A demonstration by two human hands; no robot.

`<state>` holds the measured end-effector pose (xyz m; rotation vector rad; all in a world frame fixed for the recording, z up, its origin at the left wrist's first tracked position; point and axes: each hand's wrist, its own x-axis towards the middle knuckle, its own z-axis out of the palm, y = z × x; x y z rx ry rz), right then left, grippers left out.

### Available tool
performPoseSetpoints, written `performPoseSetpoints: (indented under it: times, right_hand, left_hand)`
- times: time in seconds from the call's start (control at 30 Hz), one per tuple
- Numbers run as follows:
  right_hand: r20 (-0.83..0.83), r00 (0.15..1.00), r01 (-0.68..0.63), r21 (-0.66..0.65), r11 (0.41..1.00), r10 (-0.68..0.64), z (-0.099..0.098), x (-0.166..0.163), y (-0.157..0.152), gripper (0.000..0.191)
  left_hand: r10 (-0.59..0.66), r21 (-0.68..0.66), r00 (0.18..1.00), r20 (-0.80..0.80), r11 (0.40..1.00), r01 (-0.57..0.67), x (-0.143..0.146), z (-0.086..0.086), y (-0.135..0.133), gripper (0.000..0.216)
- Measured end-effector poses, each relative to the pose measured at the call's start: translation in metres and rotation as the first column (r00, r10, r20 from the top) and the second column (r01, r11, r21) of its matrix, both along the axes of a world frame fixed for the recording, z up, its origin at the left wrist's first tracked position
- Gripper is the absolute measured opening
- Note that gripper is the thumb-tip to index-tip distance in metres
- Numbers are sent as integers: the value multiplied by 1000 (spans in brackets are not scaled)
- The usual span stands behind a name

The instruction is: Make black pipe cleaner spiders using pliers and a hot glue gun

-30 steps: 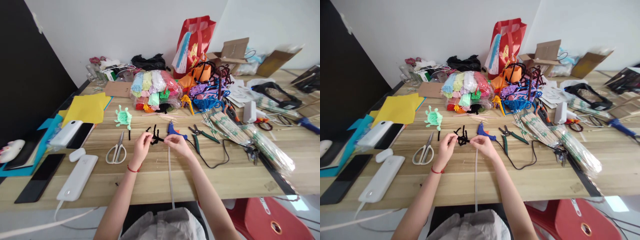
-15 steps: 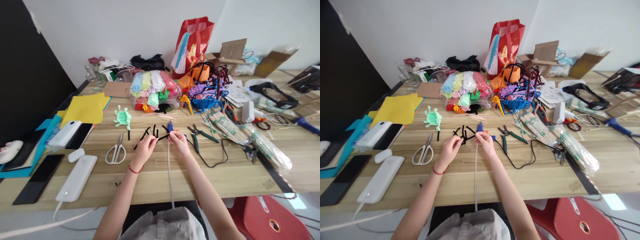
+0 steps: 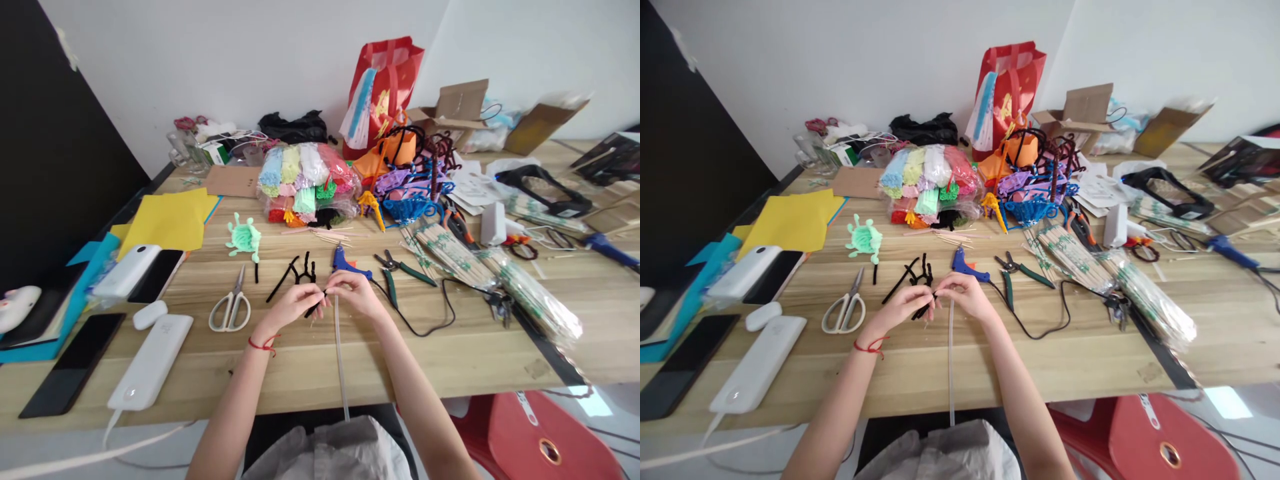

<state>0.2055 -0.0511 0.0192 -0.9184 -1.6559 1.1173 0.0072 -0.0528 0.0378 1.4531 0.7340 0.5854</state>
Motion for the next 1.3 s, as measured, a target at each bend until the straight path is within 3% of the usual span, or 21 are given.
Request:
performPoseSetpoints:
  times: [0.07, 0.13, 0.17, 0.23, 0.33, 0.37, 0.47, 0.6, 0.7, 0.8, 0.87, 0.9, 0.93, 1.0, 1.1, 1.13, 1.2, 1.3]
  right_hand:
    - [68, 994, 80, 56, 995, -84, 1, 9, 3, 22]
    - [170, 931, 302, 143, 942, -324, -2, 27, 7, 24]
    - [235, 840, 451, 198, 870, -489, -6, 38, 10, 25]
    - [401, 559, 685, 269, 676, -726, -14, 61, 13, 30]
    - [680, 222, 834, 239, 497, -699, -27, 89, 10, 47]
    - [750, 195, 841, 203, 501, -632, -30, 95, 8, 56]
    - [847, 228, 807, 112, 580, -481, -36, 107, 2, 72]
    - [871, 200, 809, 111, 577, -449, -35, 113, 0, 79]
    - [827, 167, 809, 196, 554, -536, -30, 112, 3, 73]
    - [660, 156, 838, 306, 452, -735, -22, 108, 7, 69]
    - [454, 278, 862, 271, 428, -847, -16, 103, 9, 68]
    - [324, 397, 858, 202, 473, -859, -13, 99, 10, 66]
    - [176, 542, 820, 104, 563, -822, -9, 94, 11, 64]
    - [-127, 736, 658, -99, 747, -665, -3, 79, 11, 56]
    - [-411, 849, 256, -226, 940, -330, 6, 47, 9, 63]
    - [-452, 860, 133, -245, 960, -234, 9, 36, 7, 69]
    - [-538, 835, -69, -313, 947, -117, 15, 16, 2, 81]
    - [-684, 727, -316, -413, 854, -62, 22, -3, -7, 90]
  left_hand:
    - [20, 4, 1000, 12, 1000, -20, -1, 0, 0, 31]
    - [60, 7, 997, 40, 998, -60, -2, 0, 1, 30]
    - [79, 4, 995, 58, 997, -80, -2, 0, 2, 30]
    - [111, -9, 989, 95, 994, -111, -3, 0, 3, 27]
    - [159, -38, 977, 141, 987, -155, -4, 0, 3, 24]
    - [181, -53, 971, 154, 983, -175, -4, 0, 3, 23]
    - [252, -93, 949, 191, 967, -239, -3, -1, 3, 21]
    - [335, -100, 907, 253, 942, -320, -3, 0, 3, 17]
    - [335, -84, 903, 268, 942, -325, -4, 1, 4, 17]
    - [324, -56, 905, 275, 945, -322, -4, 0, 4, 19]
    - [332, -42, 901, 280, 942, -334, -4, -2, 4, 19]
    - [339, -40, 896, 285, 939, -342, -4, -3, 5, 19]
    - [348, -38, 891, 293, 935, -353, -4, -5, 5, 19]
    - [370, -29, 877, 307, 925, -380, -4, -9, 6, 20]
    - [411, 24, 854, 319, 897, -440, -5, -14, 8, 24]
    - [429, 45, 844, 322, 884, -466, -5, -15, 8, 25]
    - [464, 74, 821, 332, 855, -513, -6, -17, 10, 24]
    - [505, 72, 787, 354, 824, -561, -8, -17, 11, 20]
